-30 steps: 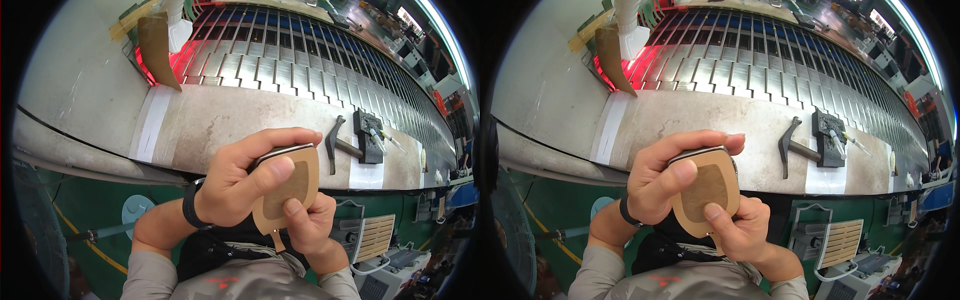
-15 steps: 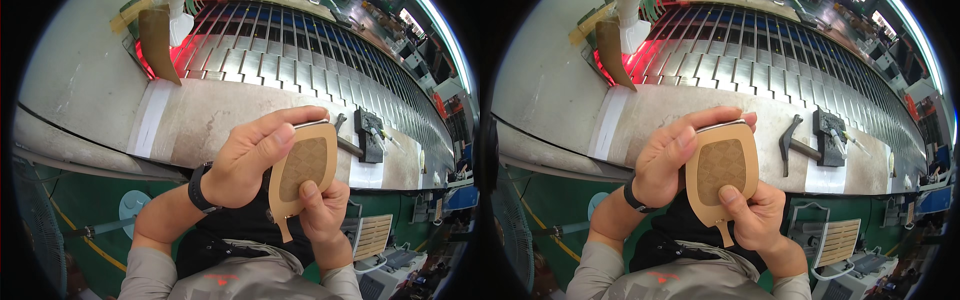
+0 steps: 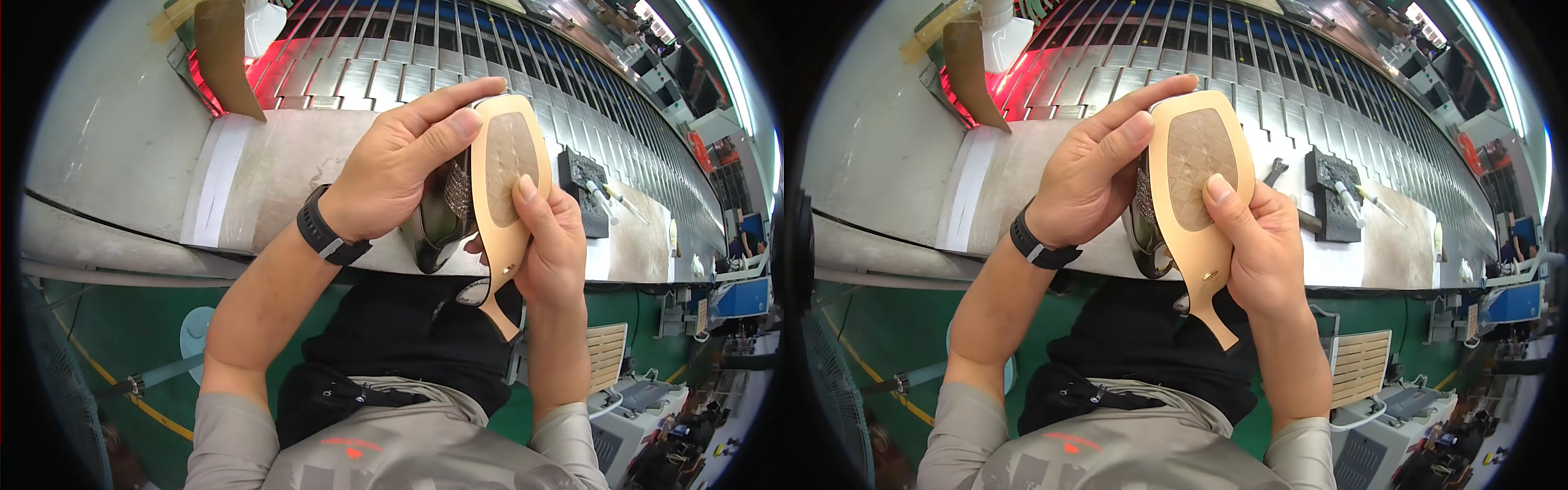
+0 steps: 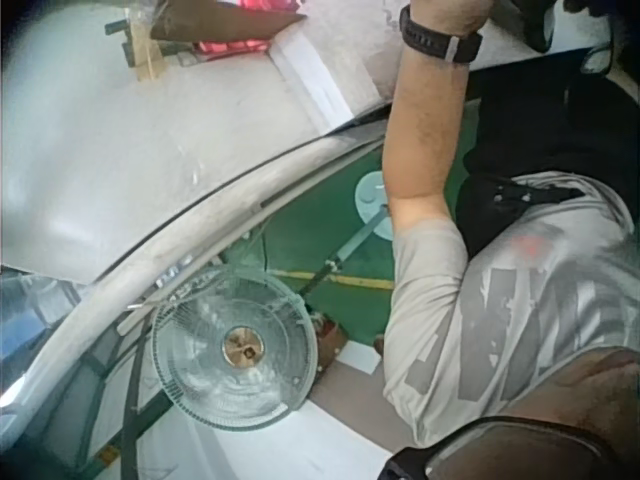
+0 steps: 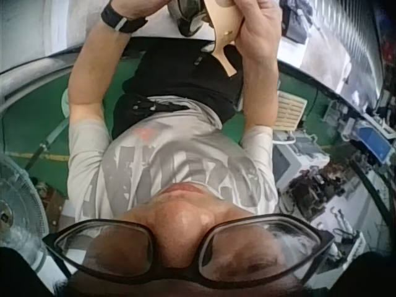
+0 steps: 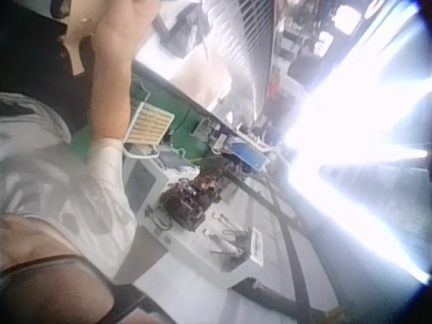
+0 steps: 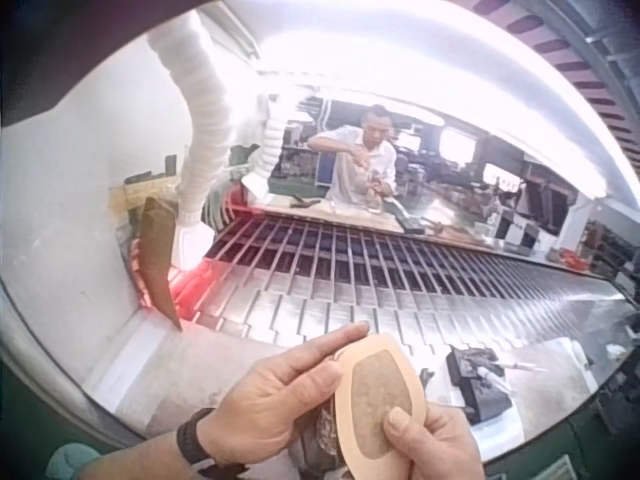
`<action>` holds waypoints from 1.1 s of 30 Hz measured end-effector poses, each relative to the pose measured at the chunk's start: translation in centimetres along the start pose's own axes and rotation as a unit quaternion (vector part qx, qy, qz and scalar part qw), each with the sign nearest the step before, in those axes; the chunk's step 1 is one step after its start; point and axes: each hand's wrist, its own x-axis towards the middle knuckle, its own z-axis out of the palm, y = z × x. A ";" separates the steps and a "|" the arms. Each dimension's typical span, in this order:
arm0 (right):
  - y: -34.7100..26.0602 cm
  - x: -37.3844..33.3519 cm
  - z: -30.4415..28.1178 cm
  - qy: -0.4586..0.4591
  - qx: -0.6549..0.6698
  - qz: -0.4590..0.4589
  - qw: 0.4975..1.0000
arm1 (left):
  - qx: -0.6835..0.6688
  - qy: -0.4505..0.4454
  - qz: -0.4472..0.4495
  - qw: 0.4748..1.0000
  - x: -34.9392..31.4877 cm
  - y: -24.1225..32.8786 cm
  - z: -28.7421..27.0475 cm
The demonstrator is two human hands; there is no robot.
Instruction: The person takes a shoe sole from a conveyor, aligns it onto the bottom of a heeled shoe, and presses it into place. They then use a hammer to tap the edges of the heel and sole, followed by applying an adhesive liquid from a syringe into the seam of the heel.
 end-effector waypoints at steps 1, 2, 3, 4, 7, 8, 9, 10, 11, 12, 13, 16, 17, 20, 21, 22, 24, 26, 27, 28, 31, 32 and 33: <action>0.0 0.1 0.0 0.000 0.000 0.000 1.000 | 0.015 -0.003 0.005 1.000 0.0 -0.1 -0.2; 0.0 0.2 0.1 0.000 0.001 0.002 1.000 | 0.015 -0.003 0.005 1.000 -0.1 -0.1 -0.3; -0.1 0.2 0.1 0.000 0.002 0.003 1.000 | 0.030 -0.012 0.009 0.999 -0.1 -0.2 -0.4; -0.2 0.2 0.1 0.001 0.002 0.002 1.000 | 0.044 -0.022 0.013 0.999 -0.1 -0.3 -0.6; -0.5 0.1 0.2 -0.001 0.006 0.011 1.000 | 0.098 -0.043 0.035 0.994 -0.7 0.0 -0.5; -0.6 0.0 0.3 0.005 -0.008 0.021 1.000 | 0.099 -0.045 0.036 0.993 -0.9 0.2 -0.5; -0.7 -0.2 0.4 0.010 -0.023 0.031 0.999 | 0.111 -0.050 0.035 0.992 -1.1 0.6 -0.4; -0.8 -0.6 0.9 0.017 -0.052 0.036 0.998 | 0.125 -0.053 0.036 0.990 -1.5 0.9 -0.4; -1.1 -1.3 1.4 0.011 -0.078 0.036 0.996 | 0.129 -0.054 0.038 0.989 -1.9 1.0 -0.1; -0.9 -2.1 2.0 0.015 -0.100 0.013 0.995 | 0.114 -0.029 0.033 0.993 -2.6 1.0 0.2; -0.8 -3.0 2.4 0.018 -0.122 -0.010 0.992 | 0.101 -0.004 0.028 0.995 -3.2 1.0 0.6; -0.4 -5.8 2.8 -0.026 -0.215 -0.044 0.975 | 0.157 0.005 0.072 0.985 -5.8 1.3 1.3; -0.2 -6.4 3.0 -0.051 -0.278 -0.074 0.956 | 0.158 0.019 0.061 0.985 -7.0 1.9 2.1; 0.6 -7.4 4.8 -0.067 -0.274 -0.116 0.952 | 0.215 0.026 0.065 0.974 -9.8 2.7 3.1; 1.0 -7.8 4.9 -0.068 -0.268 -0.115 0.954 | 0.220 0.028 0.061 0.973 -10.4 2.5 3.1; 1.2 -8.0 5.1 -0.083 -0.286 -0.111 0.948 | 0.214 0.036 0.068 0.974 -11.1 2.7 3.2; 1.3 -8.0 6.2 -0.087 -0.299 -0.119 0.943 | 0.219 0.062 0.098 0.969 -11.9 2.8 3.2; 2.2 -7.9 6.4 -0.092 -0.301 -0.146 0.938 | 0.217 0.083 0.092 0.968 -12.2 3.0 3.4; 2.6 -7.8 6.5 -0.094 -0.309 -0.173 0.930 | 0.211 0.102 0.090 0.968 -12.3 3.2 3.6; 2.7 -7.8 6.7 -0.095 -0.305 -0.173 0.932 | 0.214 0.103 0.088 0.967 -12.4 3.2 3.8; 2.5 -7.6 7.3 -0.095 -0.317 -0.178 0.927 | 0.216 0.144 0.077 0.963 -12.2 4.1 4.4; 2.2 -7.5 7.6 -0.105 -0.325 -0.181 0.922 | 0.258 0.149 0.062 0.953 -11.9 4.8 4.4; 1.9 -7.4 7.8 -0.114 -0.334 -0.185 0.917 | 0.300 0.153 0.047 0.941 -11.7 5.3 4.5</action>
